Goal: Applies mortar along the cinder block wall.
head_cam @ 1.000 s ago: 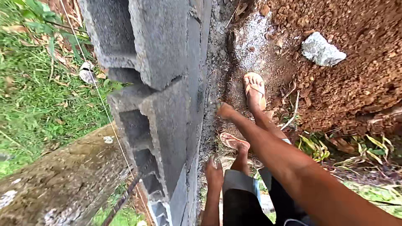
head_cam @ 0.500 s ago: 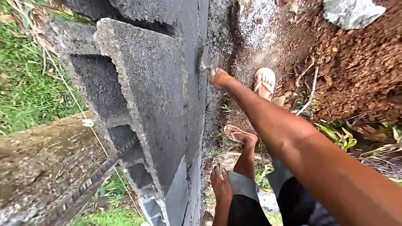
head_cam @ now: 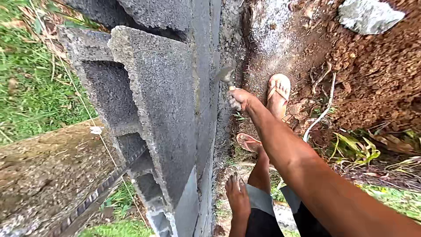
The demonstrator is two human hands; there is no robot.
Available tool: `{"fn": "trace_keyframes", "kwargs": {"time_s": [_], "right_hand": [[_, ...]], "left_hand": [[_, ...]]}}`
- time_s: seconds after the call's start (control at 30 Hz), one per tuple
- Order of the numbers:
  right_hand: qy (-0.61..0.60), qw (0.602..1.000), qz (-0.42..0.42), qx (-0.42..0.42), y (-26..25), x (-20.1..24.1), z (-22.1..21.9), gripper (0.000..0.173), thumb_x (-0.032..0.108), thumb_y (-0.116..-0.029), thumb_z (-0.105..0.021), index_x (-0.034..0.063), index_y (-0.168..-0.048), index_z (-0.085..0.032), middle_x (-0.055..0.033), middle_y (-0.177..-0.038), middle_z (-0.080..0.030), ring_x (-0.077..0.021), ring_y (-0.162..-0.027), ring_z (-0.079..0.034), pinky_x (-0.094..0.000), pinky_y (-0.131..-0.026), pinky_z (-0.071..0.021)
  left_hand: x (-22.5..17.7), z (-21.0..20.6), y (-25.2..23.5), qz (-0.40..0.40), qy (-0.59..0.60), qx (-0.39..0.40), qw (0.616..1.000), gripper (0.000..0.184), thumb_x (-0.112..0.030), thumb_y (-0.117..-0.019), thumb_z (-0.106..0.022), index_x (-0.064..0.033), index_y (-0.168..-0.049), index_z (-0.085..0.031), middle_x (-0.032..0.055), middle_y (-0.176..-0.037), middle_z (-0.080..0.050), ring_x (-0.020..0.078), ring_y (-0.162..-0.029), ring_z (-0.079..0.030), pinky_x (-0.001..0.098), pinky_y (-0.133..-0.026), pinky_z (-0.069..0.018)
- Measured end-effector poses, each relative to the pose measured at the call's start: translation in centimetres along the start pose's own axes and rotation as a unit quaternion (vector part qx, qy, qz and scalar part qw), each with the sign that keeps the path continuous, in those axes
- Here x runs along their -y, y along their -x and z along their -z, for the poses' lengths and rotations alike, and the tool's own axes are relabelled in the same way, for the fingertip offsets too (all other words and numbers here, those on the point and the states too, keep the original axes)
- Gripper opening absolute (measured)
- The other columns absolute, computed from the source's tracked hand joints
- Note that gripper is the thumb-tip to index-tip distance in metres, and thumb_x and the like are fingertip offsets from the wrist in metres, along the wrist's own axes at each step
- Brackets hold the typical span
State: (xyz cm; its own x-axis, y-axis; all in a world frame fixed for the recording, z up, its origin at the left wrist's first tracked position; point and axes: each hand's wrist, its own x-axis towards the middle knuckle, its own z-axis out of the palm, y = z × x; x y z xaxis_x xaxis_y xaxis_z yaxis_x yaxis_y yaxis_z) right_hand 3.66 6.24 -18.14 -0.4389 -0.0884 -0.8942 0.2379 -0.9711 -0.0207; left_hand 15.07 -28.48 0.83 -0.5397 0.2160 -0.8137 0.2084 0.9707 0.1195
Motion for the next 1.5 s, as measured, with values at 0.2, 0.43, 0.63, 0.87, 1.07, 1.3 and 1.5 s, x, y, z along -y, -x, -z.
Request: {"fn": "trace_keyframes", "kwargs": {"time_s": [0.2, 0.43, 0.63, 0.87, 1.07, 1.3, 1.5], "right_hand": [[-0.015, 0.999, -0.022, 0.041, -0.7, -1.0, 1.1, 0.017, 0.024, -0.1086, -0.044, 0.0157, -0.094, -0.047, 0.0057, -0.060, -0.042, -0.0029, -0.040, -0.039, -0.0177, -0.036, -0.0373], [0.374, 0.926, -0.041, -0.031, 8.9, -3.5, -0.4, 0.032, 0.019, -0.1043, -0.057, 0.0045, -0.132, -0.053, -0.0079, -0.082, -0.056, -0.0146, -0.057, -0.052, -0.0324, -0.053, -0.0484], [0.340, 0.936, -0.092, -0.009, 8.1, -5.4, 0.6, 0.036, 0.021, -0.1046, -0.057, 0.0086, -0.138, -0.051, -0.0058, -0.081, -0.054, -0.0126, -0.056, -0.050, -0.0293, -0.051, -0.0466], [0.490, 0.863, 0.019, -0.124, 6.1, -2.4, 1.1, 0.044, 0.022, -0.0983, -0.067, 0.0019, -0.136, -0.054, -0.0288, -0.116, -0.065, -0.0440, -0.100, -0.067, -0.0643, -0.085, -0.0533], [0.438, 0.870, 0.133, -0.185, 0.3, 5.8, -0.8, 0.049, 0.021, -0.0970, -0.066, 0.0018, -0.139, -0.051, -0.0267, -0.114, -0.065, -0.0395, -0.092, -0.067, -0.0594, -0.079, -0.0556], [0.447, 0.846, 0.152, -0.247, -4.7, 6.9, -3.9, 0.059, 0.018, -0.0951, -0.067, 0.0002, -0.147, -0.044, -0.0268, -0.130, -0.062, -0.0413, -0.114, -0.066, -0.0600, -0.093, -0.0540], [0.450, 0.829, 0.203, -0.263, -1.1, 11.0, -4.4, 0.054, 0.018, -0.0969, -0.065, 0.0024, -0.145, -0.044, -0.0245, -0.126, -0.064, -0.0380, -0.112, -0.066, -0.0573, -0.092, -0.0536]], "left_hand": [[0.4, -0.4, 0.2, 0.003, 0.008, -0.009, 1.000, 0.046, -0.028, -0.1054, -0.044, 0.0005, -0.138, -0.061, 0.0248, -0.137, -0.060, 0.0413, -0.130, -0.055, 0.0561, -0.113, -0.0406], [0.2, 1.4, 4.6, 0.022, -0.001, 0.008, 1.000, 0.044, -0.024, -0.1036, -0.047, 0.0006, -0.137, -0.062, 0.0275, -0.140, -0.057, 0.0461, -0.133, -0.052, 0.0605, -0.112, -0.0396], [-0.8, 1.1, 4.1, 0.023, -0.010, 0.044, 0.999, 0.043, -0.024, -0.1046, -0.048, -0.0022, -0.140, -0.060, 0.0261, -0.144, -0.055, 0.0439, -0.136, -0.050, 0.0583, -0.115, -0.0372], [-2.8, -1.9, 3.0, -0.024, -0.059, 0.089, 0.994, 0.049, -0.040, -0.1047, -0.047, -0.0115, -0.143, -0.060, 0.0191, -0.150, -0.052, 0.0414, -0.141, -0.045, 0.0604, -0.114, -0.0364], [-2.1, -1.7, 2.0, -0.001, -0.028, 0.064, 0.998, 0.048, -0.039, -0.1035, -0.047, -0.0115, -0.141, -0.062, 0.0188, -0.148, -0.055, 0.0398, -0.139, -0.048, 0.0603, -0.113, -0.0375], [-2.1, -1.2, 1.1, 0.026, -0.012, 0.047, 0.998, 0.048, -0.039, -0.1028, -0.049, -0.0110, -0.140, -0.063, 0.0183, -0.146, -0.057, 0.0385, -0.139, -0.049, 0.0598, -0.114, -0.0378], [-3.5, -1.5, 1.2, 0.035, -0.012, 0.071, 0.997, 0.050, -0.040, -0.1028, -0.048, -0.0115, -0.141, -0.062, 0.0179, -0.147, -0.056, 0.0380, -0.139, -0.048, 0.0605, -0.113, -0.0379]]}}
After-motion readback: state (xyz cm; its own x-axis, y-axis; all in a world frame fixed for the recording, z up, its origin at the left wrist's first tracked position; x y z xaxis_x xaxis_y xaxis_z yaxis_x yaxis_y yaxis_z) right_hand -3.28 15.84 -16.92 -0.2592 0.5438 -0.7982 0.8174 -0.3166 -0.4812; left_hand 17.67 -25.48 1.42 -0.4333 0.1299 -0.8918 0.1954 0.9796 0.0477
